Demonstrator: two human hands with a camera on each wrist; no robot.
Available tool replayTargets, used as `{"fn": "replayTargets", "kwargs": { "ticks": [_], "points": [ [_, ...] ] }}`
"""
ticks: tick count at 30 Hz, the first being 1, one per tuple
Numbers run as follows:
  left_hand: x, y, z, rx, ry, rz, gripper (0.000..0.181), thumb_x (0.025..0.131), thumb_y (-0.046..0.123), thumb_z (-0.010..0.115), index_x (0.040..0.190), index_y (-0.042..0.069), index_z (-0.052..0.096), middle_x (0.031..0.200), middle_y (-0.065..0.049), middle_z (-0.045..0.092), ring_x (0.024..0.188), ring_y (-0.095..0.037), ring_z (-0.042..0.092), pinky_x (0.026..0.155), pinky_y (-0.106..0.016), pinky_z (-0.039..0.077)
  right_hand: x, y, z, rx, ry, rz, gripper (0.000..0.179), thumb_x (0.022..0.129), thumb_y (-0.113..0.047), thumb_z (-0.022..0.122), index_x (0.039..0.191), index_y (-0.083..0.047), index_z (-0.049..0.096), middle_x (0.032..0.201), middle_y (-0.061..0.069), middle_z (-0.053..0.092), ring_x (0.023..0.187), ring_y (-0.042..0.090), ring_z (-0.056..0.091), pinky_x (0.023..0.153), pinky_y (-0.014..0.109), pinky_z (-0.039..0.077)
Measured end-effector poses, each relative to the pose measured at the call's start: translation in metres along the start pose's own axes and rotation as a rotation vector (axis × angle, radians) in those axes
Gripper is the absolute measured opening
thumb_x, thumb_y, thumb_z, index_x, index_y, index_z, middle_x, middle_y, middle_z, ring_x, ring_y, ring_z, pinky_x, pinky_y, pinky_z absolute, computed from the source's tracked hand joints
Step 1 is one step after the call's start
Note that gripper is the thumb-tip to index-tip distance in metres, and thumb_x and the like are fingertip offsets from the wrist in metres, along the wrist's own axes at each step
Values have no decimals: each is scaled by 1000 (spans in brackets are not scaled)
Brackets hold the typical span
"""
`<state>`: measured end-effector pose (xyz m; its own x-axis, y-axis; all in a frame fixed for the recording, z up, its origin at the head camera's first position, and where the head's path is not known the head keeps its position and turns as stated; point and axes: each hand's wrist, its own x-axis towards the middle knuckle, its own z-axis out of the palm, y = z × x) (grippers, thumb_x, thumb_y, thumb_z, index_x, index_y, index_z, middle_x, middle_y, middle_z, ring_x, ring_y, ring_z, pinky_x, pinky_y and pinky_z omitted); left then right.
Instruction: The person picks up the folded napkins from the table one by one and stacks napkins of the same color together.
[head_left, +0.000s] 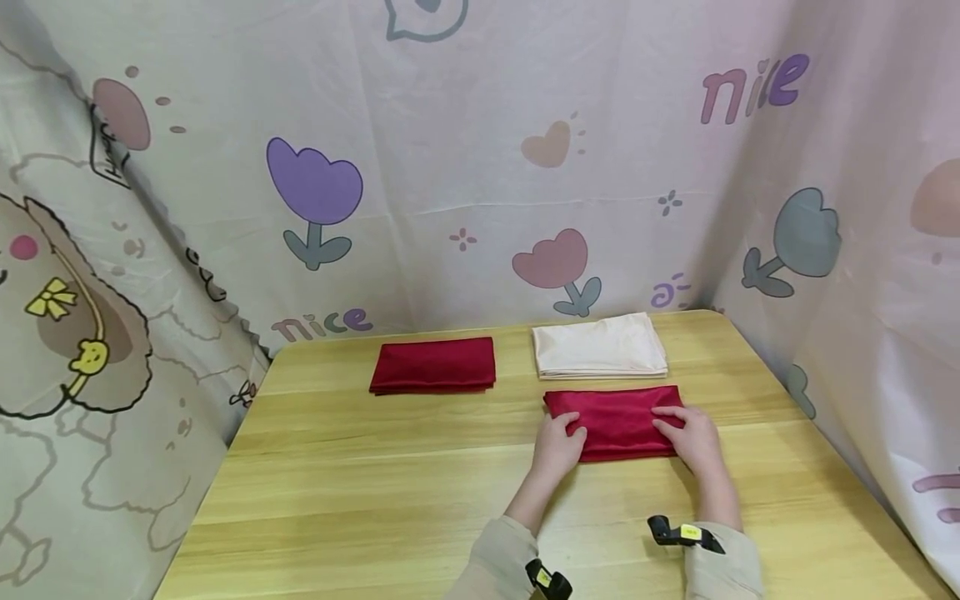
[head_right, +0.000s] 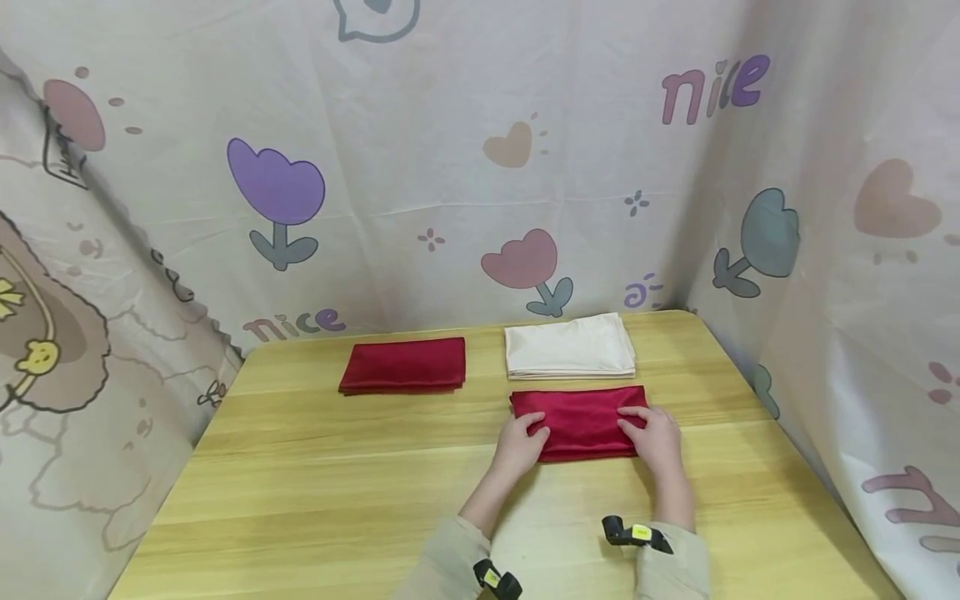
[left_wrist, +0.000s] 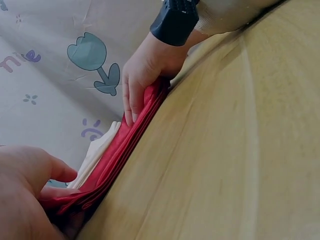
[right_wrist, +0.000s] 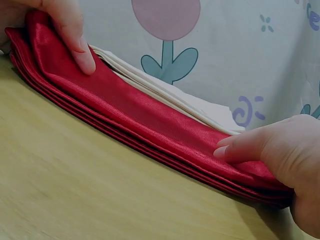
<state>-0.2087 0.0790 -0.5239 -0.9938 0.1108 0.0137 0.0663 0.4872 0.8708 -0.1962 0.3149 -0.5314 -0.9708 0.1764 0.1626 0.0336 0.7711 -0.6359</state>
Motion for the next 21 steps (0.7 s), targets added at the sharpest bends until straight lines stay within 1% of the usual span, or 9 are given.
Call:
{"fn": "replayTargets", "kwargs": {
  "ticks": [2,4,6,8,11,13,16,18,21],
  "points": [
    [-2,0,0,22,18,1,33,91,17,62,121,6,68,133,-24,58,133,-45,44,110,-55,37,-1,-1,1,-10,28,-14,25,87,-13,70,109,-1,73,110,30,62,108,49,52,94,58,38],
    [-4,-1,0,67,41,1,32,91,19,62,121,8,69,133,-22,59,133,-46,44,110,-55,37,-1,-2,2,-15,68,-37,22,85,-12,72,104,-2,74,107,29,63,106,47,52,93,56,38],
    [-6,-1,-1,128,63,6,31,90,21,63,120,11,70,130,-20,61,124,-42,49,104,-52,42,-1,-4,3,-16,113,-69,19,83,-11,74,100,-2,75,102,27,65,104,45,52,91,55,37],
    [-7,0,-2,201,89,14,31,90,25,64,118,15,71,128,-18,62,112,-34,53,95,-46,45,-1,-5,5,-11,162,-103,17,81,-10,75,96,-3,76,96,24,65,101,43,52,88,52,37],
    [-8,0,-4,286,122,29,30,89,29,65,117,19,72,126,-15,63,96,-25,50,81,-40,44,-1,-7,7,-6,226,-142,13,79,-9,78,91,-4,77,86,18,61,94,37,51,81,46,36],
    [-8,1,-5,311,136,31,30,89,30,65,116,21,73,126,-13,64,95,-23,49,79,-39,43,0,-8,9,4,262,-163,12,77,-8,78,88,-4,77,82,15,58,90,34,49,78,43,33],
    [-8,1,-8,322,159,35,28,89,30,66,115,23,73,125,-12,64,97,-23,50,78,-39,43,0,-9,10,15,303,-197,11,76,-5,79,86,-3,77,76,13,55,86,32,47,77,40,31],
    [-7,0,-10,319,186,42,26,89,30,67,113,24,74,126,-13,64,100,-25,52,79,-40,44,1,-10,11,18,323,-224,11,75,-3,79,85,-3,77,73,12,53,85,32,46,76,39,29],
    [-5,-1,-13,314,239,59,23,88,30,68,109,26,76,128,-13,65,99,-24,53,78,-39,43,3,-10,13,18,347,-255,11,73,-2,80,84,-2,77,71,11,52,83,31,45,75,38,28]
  ]
}}
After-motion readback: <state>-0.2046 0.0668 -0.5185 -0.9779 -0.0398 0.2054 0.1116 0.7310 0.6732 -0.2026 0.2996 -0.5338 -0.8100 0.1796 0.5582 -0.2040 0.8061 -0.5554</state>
